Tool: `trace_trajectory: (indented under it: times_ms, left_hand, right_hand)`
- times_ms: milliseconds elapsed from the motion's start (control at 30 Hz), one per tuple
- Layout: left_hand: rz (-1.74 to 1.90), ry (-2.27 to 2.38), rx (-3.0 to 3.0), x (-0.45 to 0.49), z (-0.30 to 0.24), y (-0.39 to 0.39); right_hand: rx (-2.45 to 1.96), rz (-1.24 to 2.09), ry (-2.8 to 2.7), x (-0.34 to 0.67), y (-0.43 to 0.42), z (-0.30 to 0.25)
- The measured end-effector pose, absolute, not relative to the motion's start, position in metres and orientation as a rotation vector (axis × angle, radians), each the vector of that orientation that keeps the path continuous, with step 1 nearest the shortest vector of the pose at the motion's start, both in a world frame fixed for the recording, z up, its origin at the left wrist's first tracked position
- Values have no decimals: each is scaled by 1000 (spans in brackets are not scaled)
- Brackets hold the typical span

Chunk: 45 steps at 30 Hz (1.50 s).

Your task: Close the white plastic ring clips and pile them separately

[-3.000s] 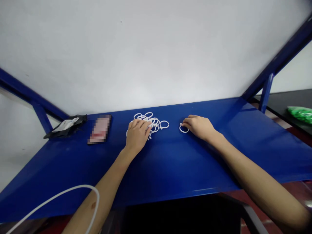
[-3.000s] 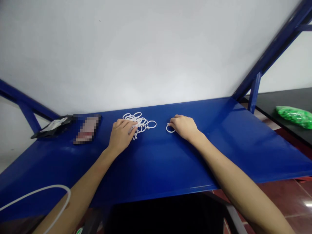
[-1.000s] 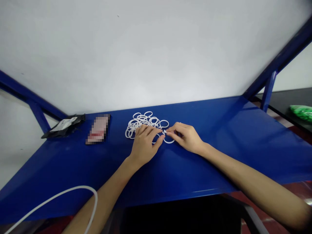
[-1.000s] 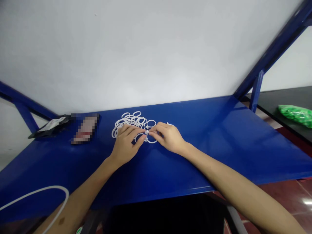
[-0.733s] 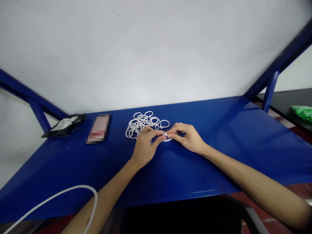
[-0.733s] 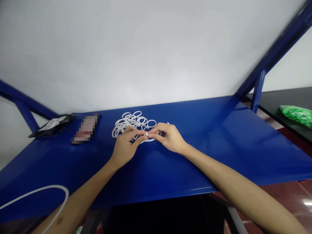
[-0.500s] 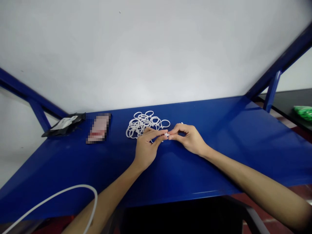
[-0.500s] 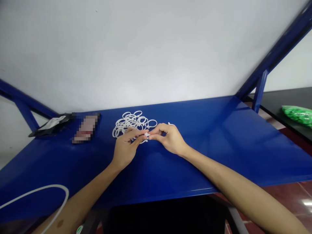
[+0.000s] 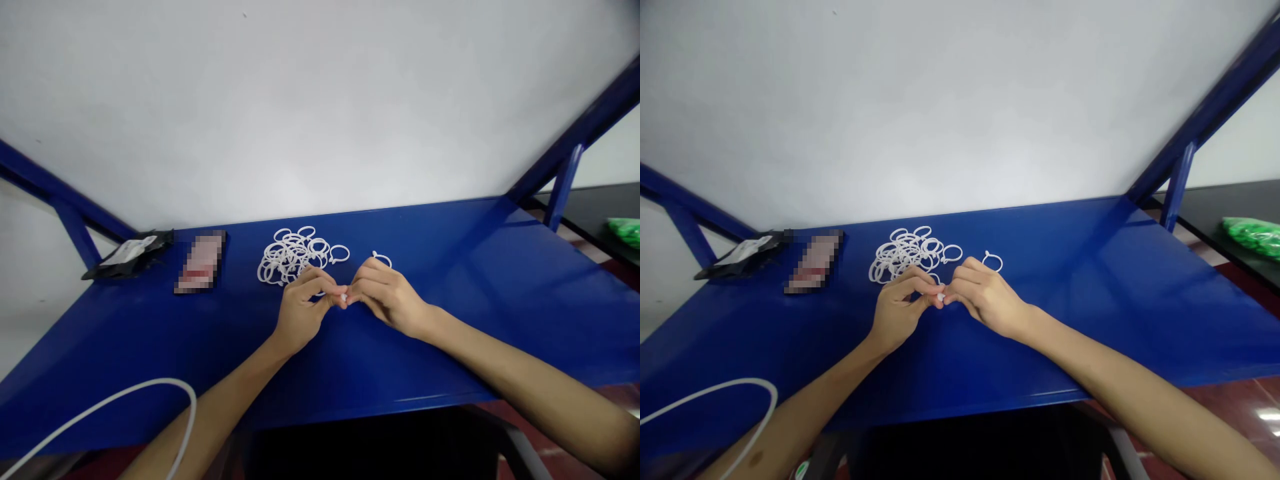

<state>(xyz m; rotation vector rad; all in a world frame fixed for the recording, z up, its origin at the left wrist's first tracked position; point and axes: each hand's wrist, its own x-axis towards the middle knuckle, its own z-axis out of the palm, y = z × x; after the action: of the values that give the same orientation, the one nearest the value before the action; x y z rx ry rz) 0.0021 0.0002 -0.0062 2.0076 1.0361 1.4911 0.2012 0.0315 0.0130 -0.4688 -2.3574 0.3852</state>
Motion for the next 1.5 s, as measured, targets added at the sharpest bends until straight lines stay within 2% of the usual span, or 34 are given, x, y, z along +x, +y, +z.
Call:
trace_trajectory:
  times_ms: [167,300,533,700,833,967,1133,1267,1500]
  left_hand:
    - [1437,1104,2150,0,-4,4]
    - [1333,1343,2353,-2,-4,8]
    - [740,1563,2786,-14,-8,12]
    - [502,1532,2827,-17,-8,13]
    - [516,1458,2780,-12,-6,11]
    - [683,1429,2624,-6,-4,7]
    - [923,1336,2307,-4,2,4]
    - [977,1336,2167,-3,4,5]
    - [958,1314,2211,-4,-2,7]
  right_hand:
    - [-460,306,-2385,201,38,13]
    - [-688,105,-2466,203,47,13]
    - [-1373,-72,-2671,222,64,20]
    - [-1542,-91,-2686,228,68,21]
    - [-1623,-139,-2673,231,70,19]
    - [-1629,-254,-2590,230,68,20]
    - [-1308,-251,-2512,217,56,25]
    - [-1266,-336,-2500,208,50,22]
    - [-1177,-168,-2648,211,57,7]
